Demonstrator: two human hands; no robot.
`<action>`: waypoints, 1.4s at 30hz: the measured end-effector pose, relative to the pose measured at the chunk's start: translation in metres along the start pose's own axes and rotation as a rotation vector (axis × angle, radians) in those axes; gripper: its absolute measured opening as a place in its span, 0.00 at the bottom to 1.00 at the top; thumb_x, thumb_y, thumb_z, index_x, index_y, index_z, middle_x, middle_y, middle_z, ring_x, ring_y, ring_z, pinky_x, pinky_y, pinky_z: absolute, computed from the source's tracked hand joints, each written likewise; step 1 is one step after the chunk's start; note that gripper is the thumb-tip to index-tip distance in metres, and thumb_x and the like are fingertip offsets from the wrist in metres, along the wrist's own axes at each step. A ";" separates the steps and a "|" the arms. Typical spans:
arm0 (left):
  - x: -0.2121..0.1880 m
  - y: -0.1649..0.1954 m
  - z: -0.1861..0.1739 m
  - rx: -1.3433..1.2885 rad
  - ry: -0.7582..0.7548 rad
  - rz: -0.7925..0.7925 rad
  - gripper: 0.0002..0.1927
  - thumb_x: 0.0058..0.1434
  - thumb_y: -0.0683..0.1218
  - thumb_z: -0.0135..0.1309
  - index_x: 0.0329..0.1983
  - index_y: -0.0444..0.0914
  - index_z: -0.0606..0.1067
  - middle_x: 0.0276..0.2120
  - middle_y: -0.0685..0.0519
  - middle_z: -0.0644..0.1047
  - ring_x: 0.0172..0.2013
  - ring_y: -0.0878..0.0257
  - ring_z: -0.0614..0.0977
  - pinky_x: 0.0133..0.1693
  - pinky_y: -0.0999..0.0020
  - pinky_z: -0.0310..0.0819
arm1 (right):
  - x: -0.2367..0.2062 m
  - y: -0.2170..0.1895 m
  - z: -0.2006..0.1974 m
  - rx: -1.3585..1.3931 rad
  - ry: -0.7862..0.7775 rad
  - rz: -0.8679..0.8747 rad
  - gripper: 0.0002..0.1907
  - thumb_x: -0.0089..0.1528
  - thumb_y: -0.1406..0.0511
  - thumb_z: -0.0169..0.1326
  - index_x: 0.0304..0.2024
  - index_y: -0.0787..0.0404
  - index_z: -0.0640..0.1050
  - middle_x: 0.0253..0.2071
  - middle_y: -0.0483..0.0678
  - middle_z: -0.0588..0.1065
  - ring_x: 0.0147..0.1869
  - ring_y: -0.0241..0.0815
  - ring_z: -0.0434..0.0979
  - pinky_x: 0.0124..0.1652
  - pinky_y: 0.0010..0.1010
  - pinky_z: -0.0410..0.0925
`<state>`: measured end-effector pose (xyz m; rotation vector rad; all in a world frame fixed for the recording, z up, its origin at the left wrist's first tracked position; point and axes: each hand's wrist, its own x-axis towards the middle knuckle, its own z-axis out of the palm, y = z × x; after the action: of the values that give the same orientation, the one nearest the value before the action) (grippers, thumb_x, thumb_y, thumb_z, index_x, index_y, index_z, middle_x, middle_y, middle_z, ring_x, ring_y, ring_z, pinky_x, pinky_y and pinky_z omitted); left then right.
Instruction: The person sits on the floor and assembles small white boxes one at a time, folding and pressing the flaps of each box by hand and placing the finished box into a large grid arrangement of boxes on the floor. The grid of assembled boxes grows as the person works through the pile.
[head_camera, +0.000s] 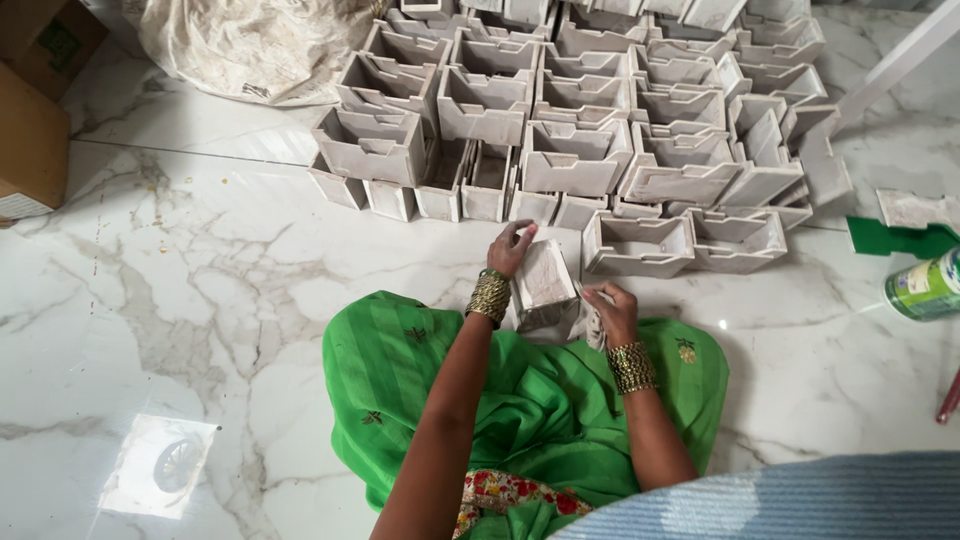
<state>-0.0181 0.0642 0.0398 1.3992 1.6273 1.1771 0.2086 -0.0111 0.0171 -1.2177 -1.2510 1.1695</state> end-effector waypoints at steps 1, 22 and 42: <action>0.000 -0.004 -0.006 -0.153 -0.021 0.030 0.31 0.67 0.68 0.47 0.62 0.44 0.74 0.34 0.50 0.85 0.48 0.57 0.83 0.54 0.62 0.71 | 0.002 0.001 -0.002 -0.001 0.032 0.004 0.07 0.61 0.69 0.63 0.39 0.68 0.83 0.35 0.45 0.81 0.38 0.30 0.75 0.40 0.24 0.69; -0.090 -0.036 0.017 -0.842 -0.039 -0.473 0.41 0.56 0.62 0.62 0.63 0.30 0.68 0.50 0.42 0.79 0.47 0.55 0.82 0.46 0.61 0.79 | 0.008 0.005 0.044 -0.265 0.013 -0.151 0.14 0.70 0.63 0.52 0.50 0.67 0.82 0.38 0.49 0.78 0.42 0.37 0.76 0.43 0.29 0.69; -0.069 -0.050 -0.016 -0.174 0.204 -0.715 0.45 0.65 0.76 0.32 0.63 0.36 0.71 0.57 0.35 0.74 0.58 0.39 0.73 0.60 0.48 0.64 | -0.013 -0.016 0.116 -0.903 -0.038 -0.501 0.19 0.62 0.60 0.59 0.55 0.55 0.80 0.45 0.48 0.74 0.50 0.51 0.76 0.41 0.46 0.71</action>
<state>-0.0373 -0.0069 -0.0054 0.5099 1.8814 1.0042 0.0917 -0.0248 0.0281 -1.3639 -2.0671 0.2286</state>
